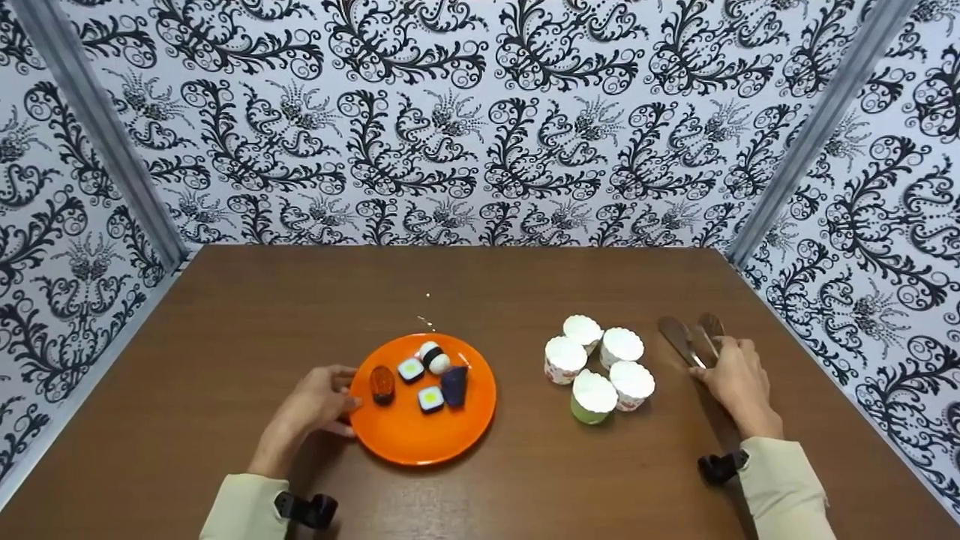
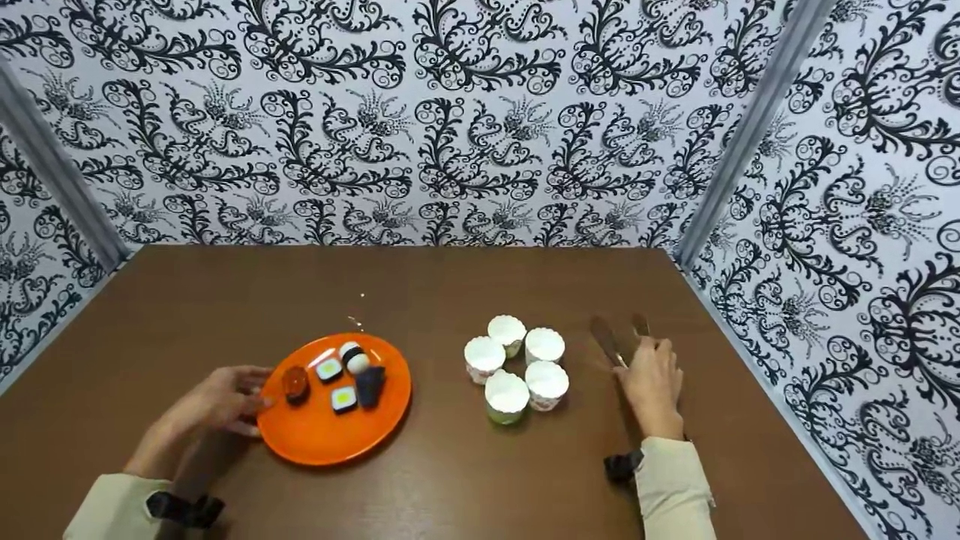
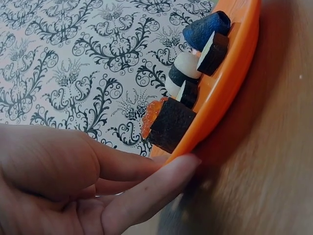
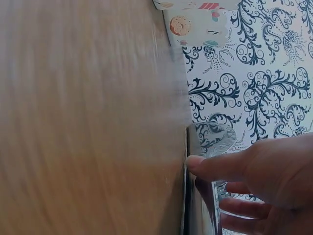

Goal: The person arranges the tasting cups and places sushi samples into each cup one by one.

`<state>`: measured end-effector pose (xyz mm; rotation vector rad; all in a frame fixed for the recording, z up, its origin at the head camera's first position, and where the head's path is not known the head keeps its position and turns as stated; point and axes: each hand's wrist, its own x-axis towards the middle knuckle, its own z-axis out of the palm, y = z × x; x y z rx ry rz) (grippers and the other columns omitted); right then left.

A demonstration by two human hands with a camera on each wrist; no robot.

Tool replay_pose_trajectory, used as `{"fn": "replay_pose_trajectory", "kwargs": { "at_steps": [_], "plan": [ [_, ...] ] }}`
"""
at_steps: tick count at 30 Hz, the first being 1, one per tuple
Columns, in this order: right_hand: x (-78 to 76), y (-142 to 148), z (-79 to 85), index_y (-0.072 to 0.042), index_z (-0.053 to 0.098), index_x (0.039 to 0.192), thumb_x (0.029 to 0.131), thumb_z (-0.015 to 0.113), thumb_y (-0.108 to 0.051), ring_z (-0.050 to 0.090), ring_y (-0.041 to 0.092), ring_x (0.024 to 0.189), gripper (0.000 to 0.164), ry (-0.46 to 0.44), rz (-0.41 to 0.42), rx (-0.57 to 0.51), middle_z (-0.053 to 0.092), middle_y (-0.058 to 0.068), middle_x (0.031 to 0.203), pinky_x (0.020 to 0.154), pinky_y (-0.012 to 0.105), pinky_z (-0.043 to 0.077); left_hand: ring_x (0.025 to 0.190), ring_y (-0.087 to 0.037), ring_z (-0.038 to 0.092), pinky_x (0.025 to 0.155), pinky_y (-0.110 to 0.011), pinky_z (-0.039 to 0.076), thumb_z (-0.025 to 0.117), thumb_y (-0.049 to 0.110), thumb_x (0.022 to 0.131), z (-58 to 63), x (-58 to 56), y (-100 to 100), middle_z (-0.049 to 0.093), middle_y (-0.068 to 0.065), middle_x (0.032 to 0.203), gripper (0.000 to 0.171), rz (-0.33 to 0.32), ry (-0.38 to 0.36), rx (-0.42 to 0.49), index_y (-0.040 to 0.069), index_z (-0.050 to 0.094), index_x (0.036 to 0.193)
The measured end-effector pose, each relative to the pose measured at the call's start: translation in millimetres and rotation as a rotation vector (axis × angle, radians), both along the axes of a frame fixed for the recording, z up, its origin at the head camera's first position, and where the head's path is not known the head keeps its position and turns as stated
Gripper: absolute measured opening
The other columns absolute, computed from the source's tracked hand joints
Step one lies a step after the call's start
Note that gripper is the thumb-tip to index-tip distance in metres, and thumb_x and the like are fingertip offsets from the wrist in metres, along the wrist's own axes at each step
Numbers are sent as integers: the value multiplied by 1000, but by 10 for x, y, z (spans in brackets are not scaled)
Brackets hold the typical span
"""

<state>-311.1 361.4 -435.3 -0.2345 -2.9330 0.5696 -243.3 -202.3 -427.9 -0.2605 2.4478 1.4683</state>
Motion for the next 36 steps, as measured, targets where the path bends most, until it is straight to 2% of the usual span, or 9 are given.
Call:
{"fn": "replay_pose_trajectory", "kwargs": {
  "at_steps": [8, 13, 17, 20, 24, 28, 34, 36],
  "plan": [
    [23, 14, 26, 18, 35, 140, 86, 77, -14, 43, 65, 115, 76, -12, -16, -45, 33, 48, 133, 94, 71, 43, 84, -22, 66, 61, -35, 65, 59, -8, 94, -31, -6, -10, 53, -31, 130, 56, -15, -13, 36, -9, 40, 146],
    [67, 58, 59, 22, 34, 135, 85, 79, -29, 47, 62, 110, 84, -91, -29, -62, 37, 48, 128, 92, 70, 44, 82, -23, 65, 60, -34, 64, 59, -8, 94, -38, -11, -8, 54, -28, 123, 56, -17, -31, 31, -9, 40, 146],
    [88, 91, 85, 21, 46, 119, 85, 78, -42, 53, 56, 100, 78, -153, -13, -41, 47, 45, 115, 83, 65, 49, 80, -23, 65, 60, -34, 64, 59, -7, 94, -52, -10, -17, 54, -24, 117, 56, -10, -36, 41, -8, 40, 147],
    [88, 98, 99, 20, 50, 114, 87, 75, -45, 52, 57, 101, 74, -179, -8, -19, 48, 45, 114, 83, 64, 50, 78, -22, 64, 60, -33, 64, 59, -8, 94, -65, -8, -26, 54, -22, 113, 56, -16, -30, 43, -9, 39, 146],
    [79, 96, 105, 20, 56, 107, 89, 73, -45, 53, 57, 101, 69, -167, 2, 2, 50, 45, 111, 82, 62, 50, 78, -22, 64, 60, -32, 64, 59, -7, 94, -65, -3, -43, 53, -22, 113, 56, -12, -30, 37, -8, 40, 146],
    [74, 102, 94, 17, 60, 98, 87, 74, -44, 56, 51, 90, 64, -133, 9, 5, 54, 40, 102, 76, 59, 51, 79, -22, 64, 61, -33, 64, 59, -7, 94, -55, -8, -56, 51, -22, 115, 56, -6, -35, 31, -6, 40, 147],
    [102, 134, 67, 15, 62, 94, 86, 76, -46, 59, 49, 85, 63, -116, -15, -23, 58, 39, 97, 71, 57, 53, 82, -22, 64, 61, -33, 64, 58, -7, 95, -62, -19, -41, 51, -22, 115, 56, -8, -31, 63, -6, 39, 148],
    [126, 144, 60, 16, 62, 96, 86, 75, -49, 58, 50, 88, 66, -128, -31, -38, 56, 41, 101, 74, 58, 53, 82, -22, 64, 61, -33, 64, 58, -7, 95, -70, -20, -35, 51, -21, 114, 56, -10, -30, 71, -7, 39, 147]
  ]
}}
